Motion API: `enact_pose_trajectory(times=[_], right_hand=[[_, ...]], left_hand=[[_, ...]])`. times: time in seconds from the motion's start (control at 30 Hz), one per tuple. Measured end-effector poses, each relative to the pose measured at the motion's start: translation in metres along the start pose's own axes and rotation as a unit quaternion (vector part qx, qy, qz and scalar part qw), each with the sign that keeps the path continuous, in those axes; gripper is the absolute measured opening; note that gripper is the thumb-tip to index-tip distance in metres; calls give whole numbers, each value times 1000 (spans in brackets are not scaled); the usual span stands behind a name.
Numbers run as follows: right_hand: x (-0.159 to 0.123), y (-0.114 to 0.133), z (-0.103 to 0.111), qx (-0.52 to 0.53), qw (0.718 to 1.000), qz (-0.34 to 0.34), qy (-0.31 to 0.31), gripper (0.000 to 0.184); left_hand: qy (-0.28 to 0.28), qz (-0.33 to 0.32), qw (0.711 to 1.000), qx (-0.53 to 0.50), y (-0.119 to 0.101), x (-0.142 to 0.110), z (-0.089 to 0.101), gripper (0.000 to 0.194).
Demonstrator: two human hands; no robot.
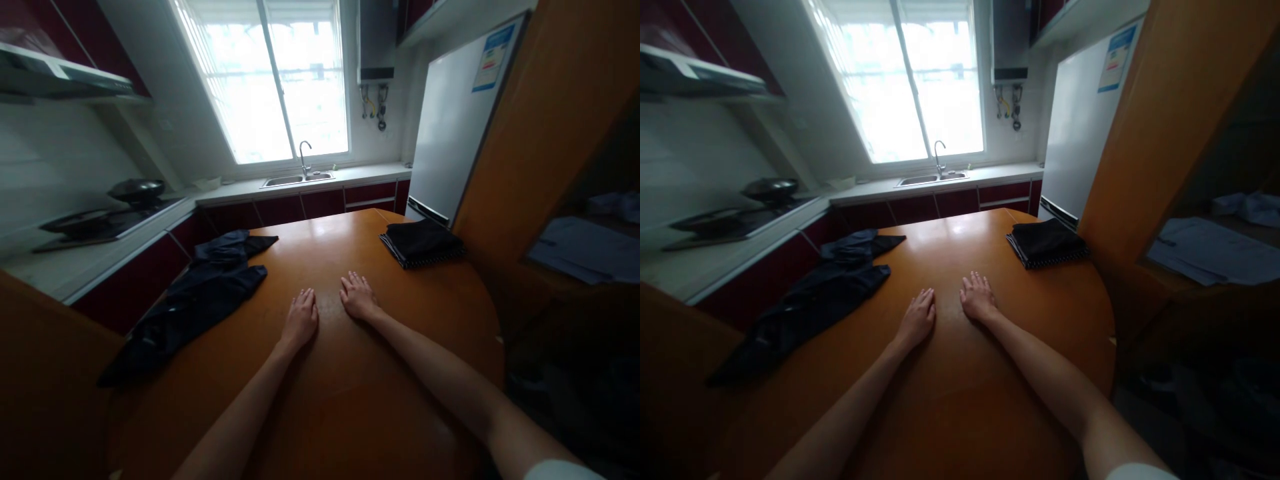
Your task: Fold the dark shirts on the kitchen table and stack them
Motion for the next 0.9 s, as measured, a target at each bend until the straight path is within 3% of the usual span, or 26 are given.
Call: enact_pose_trajectory(times=[0.23,0.63,0.9], right_hand=[[-3,0,-3,-30,999,-25,-17,56],[10,-36,-26,-8,998,18,-60,49],[12,-43,-31,-19,997,33,-74,48]], left_hand=[[14,13,1000,-22,-11,-13,4,51],[-57,-24,992,-108,-10,-13,10,39],[-83,6,987,-138,1,-8,11,34]])
Point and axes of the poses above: each hand's wrist, its own x-axis towards the middle knuckle, its own z-axis out of the back of the hand, y = z × x, the point moved 5 cm from there along x, towards the middle knuckle, and after that the axes turned 2 degrees about -y, right-handed, at the moved point
